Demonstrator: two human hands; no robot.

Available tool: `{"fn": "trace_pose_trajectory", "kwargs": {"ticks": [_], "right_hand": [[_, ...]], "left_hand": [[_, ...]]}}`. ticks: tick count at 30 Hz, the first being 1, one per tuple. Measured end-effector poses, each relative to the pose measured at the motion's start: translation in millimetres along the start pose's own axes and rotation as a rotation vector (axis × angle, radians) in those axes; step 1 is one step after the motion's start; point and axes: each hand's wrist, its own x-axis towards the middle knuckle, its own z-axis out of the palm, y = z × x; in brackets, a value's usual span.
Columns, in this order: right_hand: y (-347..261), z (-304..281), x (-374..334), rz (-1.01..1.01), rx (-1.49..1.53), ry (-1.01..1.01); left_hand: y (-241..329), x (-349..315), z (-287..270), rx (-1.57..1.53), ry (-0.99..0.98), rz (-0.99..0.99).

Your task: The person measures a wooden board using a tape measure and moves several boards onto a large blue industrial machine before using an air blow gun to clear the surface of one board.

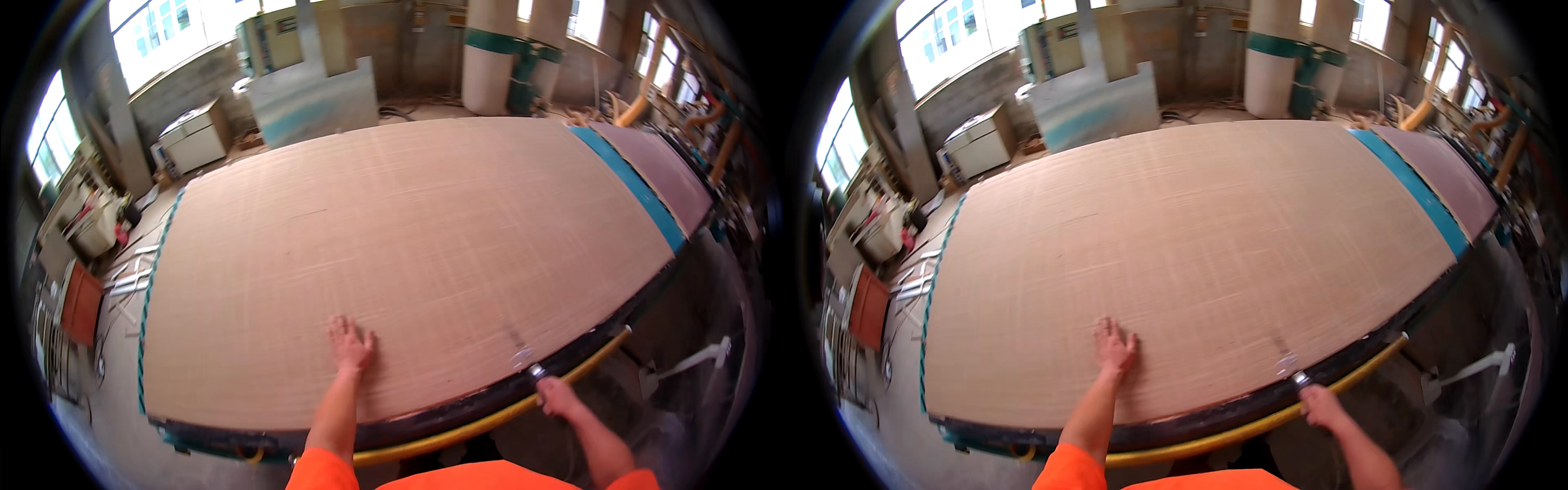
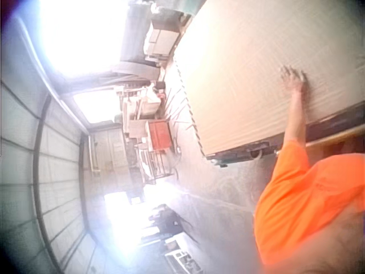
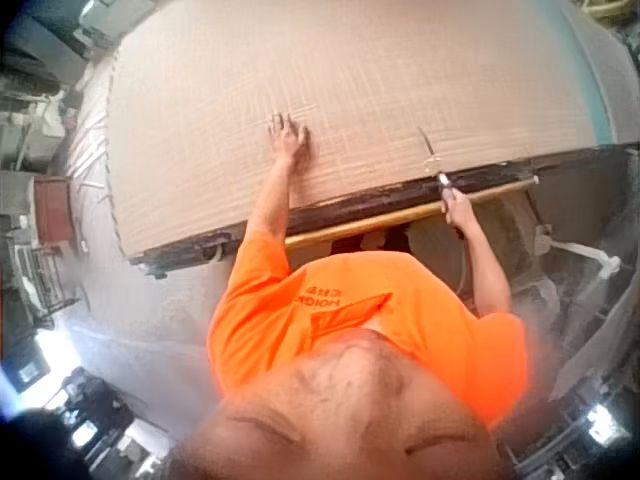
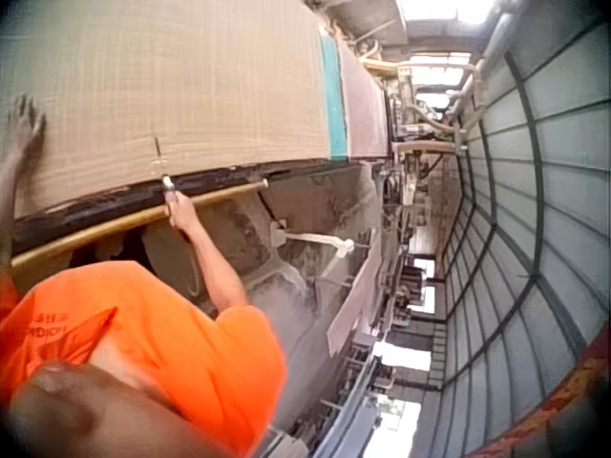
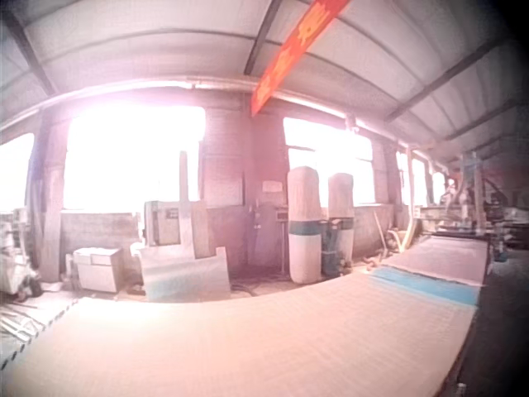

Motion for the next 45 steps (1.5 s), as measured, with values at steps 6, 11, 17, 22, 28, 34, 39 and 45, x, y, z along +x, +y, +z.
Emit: {"fn": "trace_pose_trajectory", "kwargs": {"ticks": [6, 11, 17, 22, 28, 34, 39, 45], "right_hand": [[-54, 92, -75, -0.141, -0.385, -0.374], [25, -7, -48, 0.144, 0.468, 0.379], [49, 93, -138, -0.117, 0.625, 0.109], [60, 235, -211, -0.292, 0.541, -0.029], [0, 257, -324, -0.636, 0.306, -0.322], [14, 76, -287, -0.468, 1.032, 0.204], [-5, -1, -296, -0.45, 1.109, 0.866], [-24, 51, -305, -0.286, -0.224, 1.124]], "left_hand": [[-125, -126, -76, 0.15, -0.068, -0.111], [-252, -294, -145, 0.224, 0.268, -0.556], [-265, -528, -107, 0.106, 0.125, -0.677], [-51, -464, -113, -0.724, -0.357, -0.187], [46, -430, -148, -1.018, -0.484, 0.158], [27, -441, -200, -0.7, -0.697, 0.258], [10, -513, -267, -0.184, -0.866, 0.849], [-31, -525, -328, -0.045, -0.788, 0.903]]}}
